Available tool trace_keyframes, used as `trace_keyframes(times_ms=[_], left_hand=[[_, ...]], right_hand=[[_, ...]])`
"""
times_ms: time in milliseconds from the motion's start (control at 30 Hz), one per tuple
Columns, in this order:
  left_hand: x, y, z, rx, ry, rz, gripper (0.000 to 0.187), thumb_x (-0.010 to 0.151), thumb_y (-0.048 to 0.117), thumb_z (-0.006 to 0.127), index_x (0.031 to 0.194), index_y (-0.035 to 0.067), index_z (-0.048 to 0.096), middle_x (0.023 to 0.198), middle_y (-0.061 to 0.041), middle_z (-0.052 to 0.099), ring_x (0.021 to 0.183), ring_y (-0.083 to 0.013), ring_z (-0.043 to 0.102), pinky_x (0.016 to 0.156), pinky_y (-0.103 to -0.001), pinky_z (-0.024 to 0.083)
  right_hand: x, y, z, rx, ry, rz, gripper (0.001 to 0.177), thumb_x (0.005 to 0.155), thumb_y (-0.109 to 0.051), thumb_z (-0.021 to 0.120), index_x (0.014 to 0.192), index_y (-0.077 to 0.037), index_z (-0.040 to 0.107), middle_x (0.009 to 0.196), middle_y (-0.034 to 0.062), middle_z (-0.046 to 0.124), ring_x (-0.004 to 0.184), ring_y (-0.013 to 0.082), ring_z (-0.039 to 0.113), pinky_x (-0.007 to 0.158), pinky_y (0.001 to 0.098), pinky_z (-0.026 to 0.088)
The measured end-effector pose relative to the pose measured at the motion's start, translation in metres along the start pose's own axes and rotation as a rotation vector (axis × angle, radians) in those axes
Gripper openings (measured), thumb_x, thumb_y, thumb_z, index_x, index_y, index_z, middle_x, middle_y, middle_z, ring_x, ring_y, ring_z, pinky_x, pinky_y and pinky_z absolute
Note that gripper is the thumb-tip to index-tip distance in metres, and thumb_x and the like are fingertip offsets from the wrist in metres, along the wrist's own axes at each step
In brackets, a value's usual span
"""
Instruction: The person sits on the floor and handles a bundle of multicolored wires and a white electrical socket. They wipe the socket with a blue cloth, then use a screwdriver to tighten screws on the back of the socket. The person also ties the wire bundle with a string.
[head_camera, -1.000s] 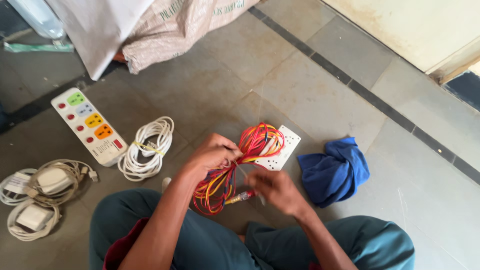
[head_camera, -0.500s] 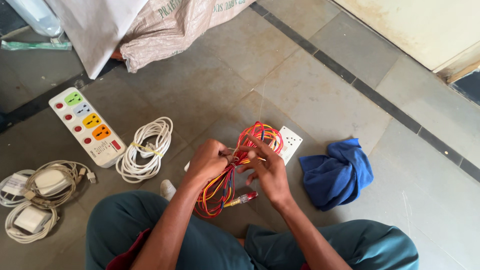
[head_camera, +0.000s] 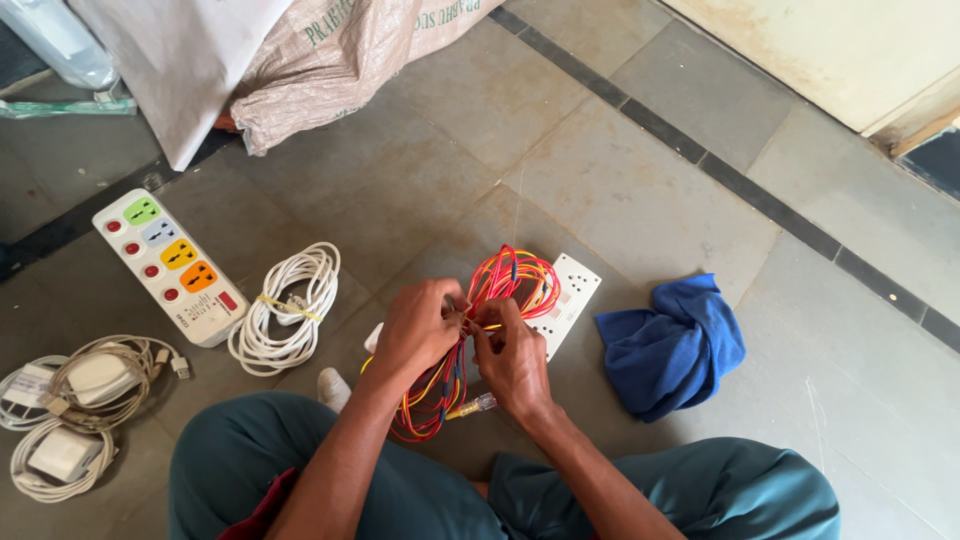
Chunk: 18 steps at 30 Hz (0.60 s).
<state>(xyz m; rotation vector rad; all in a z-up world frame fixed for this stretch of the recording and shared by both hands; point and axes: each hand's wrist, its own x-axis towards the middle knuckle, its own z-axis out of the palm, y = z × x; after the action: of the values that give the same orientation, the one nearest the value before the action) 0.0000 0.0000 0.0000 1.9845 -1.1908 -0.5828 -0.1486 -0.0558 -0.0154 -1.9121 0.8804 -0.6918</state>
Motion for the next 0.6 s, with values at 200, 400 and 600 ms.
trace_keyframes(times_ms=[200, 400, 600], left_hand=[[-0.002, -0.004, 0.003, 0.214, -0.072, 0.223, 0.016, 0.078, 0.001, 0.066, 0.094, 0.002, 0.071, 0.087, -0.022, 0.070, 0.089, -0.0425, 0.067, 0.076, -0.052, 0.051], [-0.002, -0.011, 0.006, 0.188, -0.083, 0.158, 0.013, 0.076, 0.002, 0.068, 0.090, 0.001, 0.069, 0.092, -0.020, 0.071, 0.094, -0.0403, 0.066, 0.080, -0.051, 0.050], [-0.001, -0.005, 0.000, 0.078, -0.135, 0.148, 0.013, 0.081, 0.003, 0.068, 0.093, 0.004, 0.072, 0.087, -0.018, 0.072, 0.088, -0.0383, 0.069, 0.075, -0.049, 0.052]], right_hand=[[0.002, 0.013, 0.001, -0.049, 0.023, 0.009, 0.010, 0.093, -0.003, 0.068, 0.102, -0.004, 0.066, 0.090, 0.0097, 0.078, 0.066, 0.0175, 0.078, 0.059, 0.0323, 0.060], [-0.003, 0.012, 0.002, -0.153, 0.082, -0.202, 0.018, 0.079, -0.006, 0.080, 0.097, -0.003, 0.074, 0.102, 0.0129, 0.071, 0.061, 0.0242, 0.073, 0.055, 0.0350, 0.057], [-0.003, 0.018, 0.008, -0.173, 0.126, -0.260, 0.014, 0.086, -0.006, 0.077, 0.098, -0.002, 0.074, 0.105, 0.0122, 0.070, 0.067, 0.0261, 0.073, 0.060, 0.0356, 0.059]])
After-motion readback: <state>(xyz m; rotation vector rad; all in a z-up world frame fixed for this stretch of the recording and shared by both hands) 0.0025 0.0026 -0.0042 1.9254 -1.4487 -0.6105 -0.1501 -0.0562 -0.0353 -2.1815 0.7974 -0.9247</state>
